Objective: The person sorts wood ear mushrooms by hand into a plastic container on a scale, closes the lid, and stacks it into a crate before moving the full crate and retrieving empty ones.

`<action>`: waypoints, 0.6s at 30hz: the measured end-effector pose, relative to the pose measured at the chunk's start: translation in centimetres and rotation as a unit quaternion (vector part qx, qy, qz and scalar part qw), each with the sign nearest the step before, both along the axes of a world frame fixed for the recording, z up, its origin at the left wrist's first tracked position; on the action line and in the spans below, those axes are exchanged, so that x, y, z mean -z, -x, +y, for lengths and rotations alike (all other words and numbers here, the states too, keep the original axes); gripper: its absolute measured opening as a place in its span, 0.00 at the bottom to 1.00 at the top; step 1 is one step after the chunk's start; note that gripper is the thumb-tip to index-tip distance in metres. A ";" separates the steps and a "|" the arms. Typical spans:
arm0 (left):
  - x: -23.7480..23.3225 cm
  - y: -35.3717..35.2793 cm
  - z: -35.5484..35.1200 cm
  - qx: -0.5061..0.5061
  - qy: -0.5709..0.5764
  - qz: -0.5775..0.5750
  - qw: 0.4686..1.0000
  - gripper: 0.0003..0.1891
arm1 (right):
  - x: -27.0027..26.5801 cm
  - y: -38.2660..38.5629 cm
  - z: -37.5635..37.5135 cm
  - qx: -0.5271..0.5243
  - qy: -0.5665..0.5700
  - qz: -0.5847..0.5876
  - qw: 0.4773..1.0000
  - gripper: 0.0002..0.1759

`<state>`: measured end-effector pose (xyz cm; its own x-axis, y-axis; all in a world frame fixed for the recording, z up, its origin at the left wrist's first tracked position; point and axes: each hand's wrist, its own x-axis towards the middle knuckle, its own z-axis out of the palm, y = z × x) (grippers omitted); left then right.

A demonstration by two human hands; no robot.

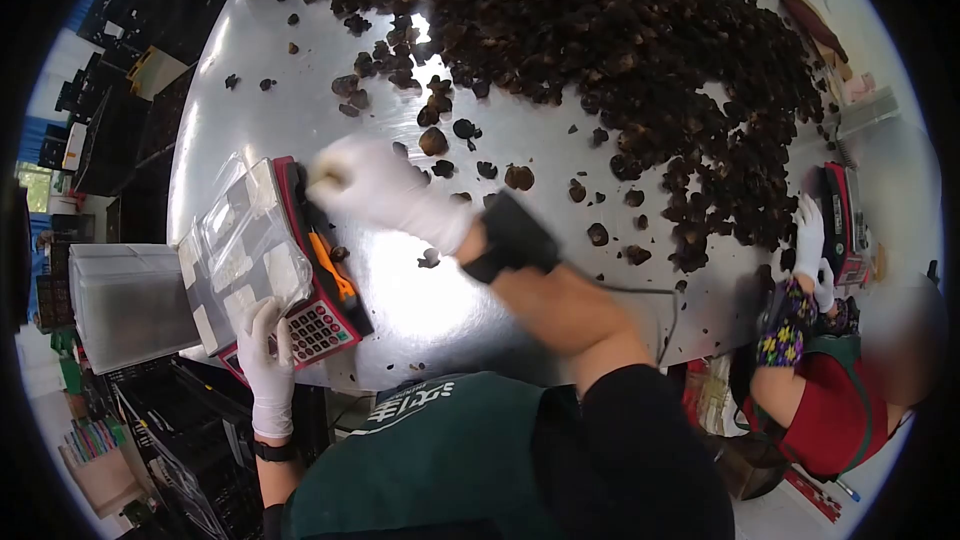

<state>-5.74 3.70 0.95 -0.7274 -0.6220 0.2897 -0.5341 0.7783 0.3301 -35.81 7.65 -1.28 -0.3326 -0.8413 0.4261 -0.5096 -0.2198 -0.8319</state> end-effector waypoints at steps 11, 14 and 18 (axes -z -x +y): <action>-0.1 0.5 -0.6 -0.033 -0.002 0.046 0.998 0.12 | -1.4 -12.1 -4.6 -0.070 0.039 0.142 0.987 0.19; 0.4 0.0 -1.0 -0.046 -0.015 0.056 0.997 0.12 | -0.9 -5.0 -3.0 0.002 0.009 0.095 0.995 0.22; 0.5 -0.6 -1.1 -0.052 -0.029 0.053 0.997 0.13 | 8.4 2.8 2.3 0.270 -0.190 0.242 0.912 0.22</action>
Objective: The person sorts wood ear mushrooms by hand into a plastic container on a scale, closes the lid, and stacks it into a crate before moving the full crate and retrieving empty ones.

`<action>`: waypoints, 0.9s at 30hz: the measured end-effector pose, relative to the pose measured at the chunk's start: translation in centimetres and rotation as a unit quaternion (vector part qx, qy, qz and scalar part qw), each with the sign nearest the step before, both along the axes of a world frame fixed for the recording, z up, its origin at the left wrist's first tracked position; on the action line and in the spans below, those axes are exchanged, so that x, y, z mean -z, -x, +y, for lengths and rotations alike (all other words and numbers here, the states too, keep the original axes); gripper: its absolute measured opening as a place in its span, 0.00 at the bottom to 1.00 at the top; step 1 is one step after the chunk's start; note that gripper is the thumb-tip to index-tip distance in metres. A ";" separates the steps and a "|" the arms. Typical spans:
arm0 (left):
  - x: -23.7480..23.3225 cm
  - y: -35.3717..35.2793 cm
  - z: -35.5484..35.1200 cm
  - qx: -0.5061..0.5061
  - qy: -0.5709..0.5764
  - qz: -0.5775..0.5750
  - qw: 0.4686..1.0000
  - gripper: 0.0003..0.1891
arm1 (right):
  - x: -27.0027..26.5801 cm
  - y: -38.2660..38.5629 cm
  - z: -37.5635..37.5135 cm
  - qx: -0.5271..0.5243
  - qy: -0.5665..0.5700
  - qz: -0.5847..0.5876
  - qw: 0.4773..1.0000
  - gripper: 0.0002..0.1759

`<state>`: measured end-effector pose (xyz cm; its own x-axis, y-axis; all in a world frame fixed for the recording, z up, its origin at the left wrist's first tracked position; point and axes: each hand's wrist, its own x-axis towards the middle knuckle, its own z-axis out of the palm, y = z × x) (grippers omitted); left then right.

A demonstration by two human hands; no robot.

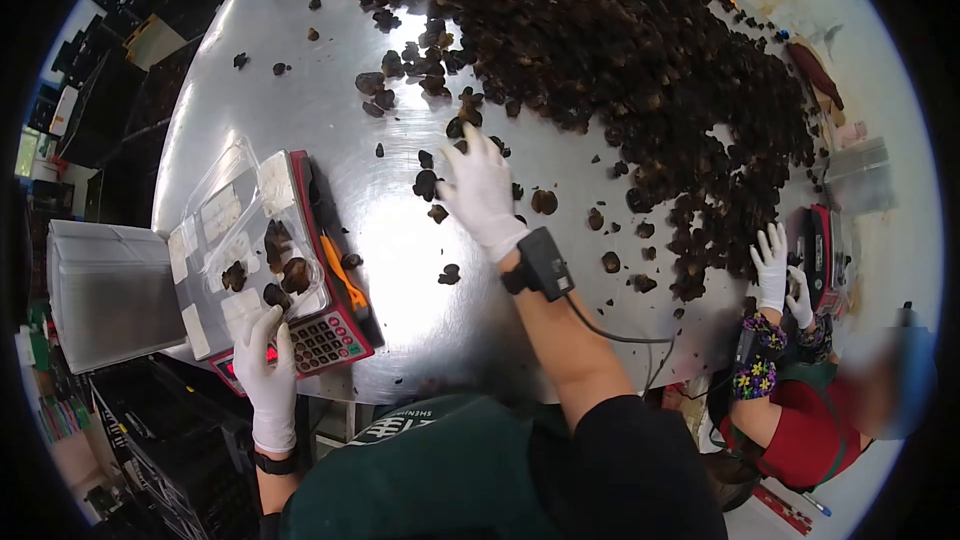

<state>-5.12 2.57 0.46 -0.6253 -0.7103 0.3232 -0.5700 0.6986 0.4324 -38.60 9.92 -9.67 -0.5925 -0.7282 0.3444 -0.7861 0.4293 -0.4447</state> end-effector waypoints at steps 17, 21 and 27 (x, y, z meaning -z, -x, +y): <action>-0.4 0.4 -0.2 -0.004 -0.011 -0.036 0.999 0.17 | 2.2 4.7 -3.6 -0.035 -0.069 -0.058 0.995 0.22; -0.6 0.5 -0.4 -0.003 -0.012 -0.047 0.999 0.17 | -0.3 2.4 -1.1 -0.042 0.008 -0.023 0.999 0.19; -0.8 0.6 -0.4 -0.002 -0.022 -0.061 0.998 0.17 | 2.9 5.1 -2.5 -0.063 -0.030 -0.060 0.996 0.09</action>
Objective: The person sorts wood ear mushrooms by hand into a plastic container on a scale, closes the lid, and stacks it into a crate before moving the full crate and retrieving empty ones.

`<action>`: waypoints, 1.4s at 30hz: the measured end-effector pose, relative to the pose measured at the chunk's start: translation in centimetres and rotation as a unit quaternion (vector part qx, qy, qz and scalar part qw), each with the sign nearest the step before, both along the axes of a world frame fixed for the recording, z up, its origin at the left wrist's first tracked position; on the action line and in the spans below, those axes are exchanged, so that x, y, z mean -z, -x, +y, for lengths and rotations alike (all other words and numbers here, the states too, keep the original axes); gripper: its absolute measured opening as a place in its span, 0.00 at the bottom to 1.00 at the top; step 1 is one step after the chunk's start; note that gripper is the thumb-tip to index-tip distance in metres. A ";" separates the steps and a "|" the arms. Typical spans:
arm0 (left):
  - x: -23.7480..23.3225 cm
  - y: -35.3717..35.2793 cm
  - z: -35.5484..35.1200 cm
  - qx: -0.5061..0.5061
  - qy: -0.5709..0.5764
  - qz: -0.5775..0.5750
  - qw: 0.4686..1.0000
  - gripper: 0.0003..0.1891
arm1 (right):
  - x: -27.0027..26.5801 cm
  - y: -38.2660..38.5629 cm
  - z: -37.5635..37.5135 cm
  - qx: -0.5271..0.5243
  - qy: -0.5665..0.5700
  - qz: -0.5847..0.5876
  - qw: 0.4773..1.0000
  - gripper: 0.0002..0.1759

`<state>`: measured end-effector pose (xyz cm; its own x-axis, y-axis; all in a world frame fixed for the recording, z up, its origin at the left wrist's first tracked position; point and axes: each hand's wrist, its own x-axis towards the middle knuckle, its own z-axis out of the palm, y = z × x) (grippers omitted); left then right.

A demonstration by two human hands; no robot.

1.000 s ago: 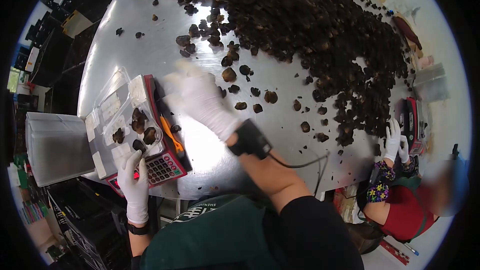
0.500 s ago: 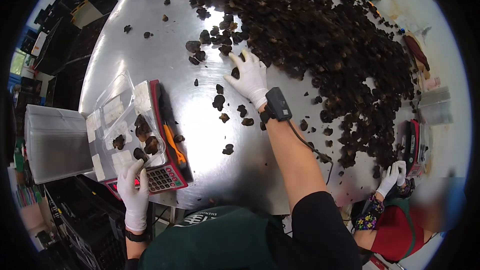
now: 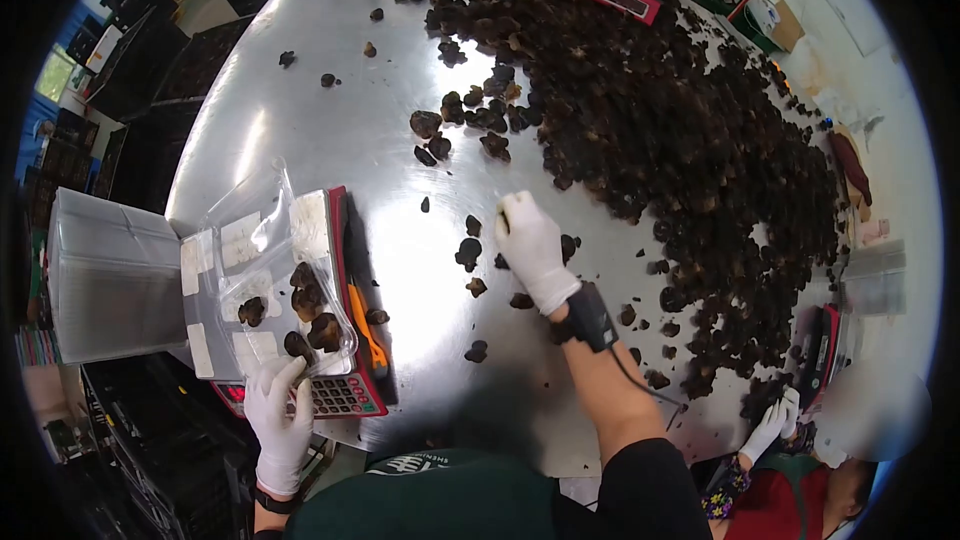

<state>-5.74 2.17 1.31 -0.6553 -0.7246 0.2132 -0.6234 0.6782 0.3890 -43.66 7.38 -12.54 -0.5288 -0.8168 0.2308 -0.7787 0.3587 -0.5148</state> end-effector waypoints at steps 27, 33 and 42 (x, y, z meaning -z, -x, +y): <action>-1.0 0.3 -1.3 0.001 -0.010 0.069 0.998 0.22 | -5.0 -0.2 -14.3 -0.133 0.139 -0.048 0.980 0.11; -0.4 0.9 -2.7 -0.039 -0.057 0.153 0.986 0.52 | -14.5 -14.4 -9.7 -0.317 0.247 -0.198 0.894 0.13; 0.1 1.9 -2.3 -0.069 -0.088 0.162 0.980 0.60 | -14.9 -19.8 -6.6 -0.348 0.085 -0.045 0.933 0.29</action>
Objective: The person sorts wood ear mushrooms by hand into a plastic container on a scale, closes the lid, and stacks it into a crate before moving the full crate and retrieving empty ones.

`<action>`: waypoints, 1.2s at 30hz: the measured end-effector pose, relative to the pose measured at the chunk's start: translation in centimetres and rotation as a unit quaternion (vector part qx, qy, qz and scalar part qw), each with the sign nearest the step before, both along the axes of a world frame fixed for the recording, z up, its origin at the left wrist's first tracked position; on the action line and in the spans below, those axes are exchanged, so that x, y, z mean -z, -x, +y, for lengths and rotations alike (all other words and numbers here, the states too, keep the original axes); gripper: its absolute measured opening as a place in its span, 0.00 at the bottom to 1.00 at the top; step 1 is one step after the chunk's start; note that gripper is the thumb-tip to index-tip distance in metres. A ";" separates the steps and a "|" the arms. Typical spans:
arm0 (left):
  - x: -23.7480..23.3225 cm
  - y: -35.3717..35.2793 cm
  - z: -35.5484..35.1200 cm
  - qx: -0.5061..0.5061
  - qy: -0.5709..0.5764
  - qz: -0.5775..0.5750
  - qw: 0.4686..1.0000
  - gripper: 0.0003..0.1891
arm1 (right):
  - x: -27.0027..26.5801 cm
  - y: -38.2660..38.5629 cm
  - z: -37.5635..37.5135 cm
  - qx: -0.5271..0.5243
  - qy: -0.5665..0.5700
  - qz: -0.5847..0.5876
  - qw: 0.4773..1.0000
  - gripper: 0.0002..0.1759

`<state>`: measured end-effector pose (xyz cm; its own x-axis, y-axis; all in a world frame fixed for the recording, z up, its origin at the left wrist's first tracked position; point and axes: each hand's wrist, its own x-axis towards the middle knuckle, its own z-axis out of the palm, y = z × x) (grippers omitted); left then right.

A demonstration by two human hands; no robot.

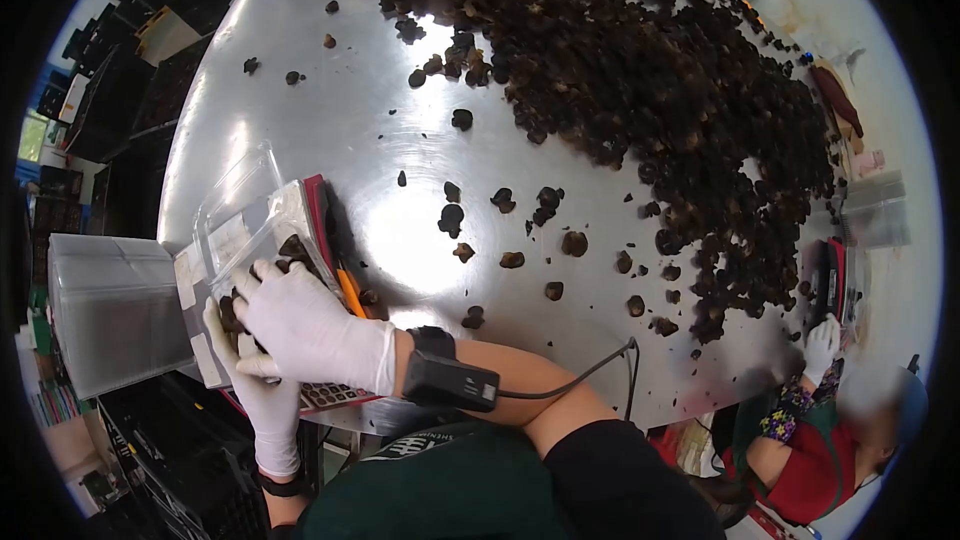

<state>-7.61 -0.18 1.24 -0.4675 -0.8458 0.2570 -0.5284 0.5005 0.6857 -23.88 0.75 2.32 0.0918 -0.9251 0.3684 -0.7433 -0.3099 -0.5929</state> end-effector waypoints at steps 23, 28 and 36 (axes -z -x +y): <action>-1.6 1.6 -0.9 0.024 0.038 -0.177 0.983 0.24 | 14.0 15.0 5.8 0.178 -0.107 -0.062 0.976 0.08; -2.0 1.9 -0.6 0.007 0.022 -0.188 0.982 0.27 | 10.7 21.3 1.5 0.343 0.008 0.002 0.939 0.10; -2.2 1.9 -0.7 0.002 0.001 -0.208 0.978 0.27 | 16.1 27.6 -4.7 0.340 0.030 0.037 0.939 0.14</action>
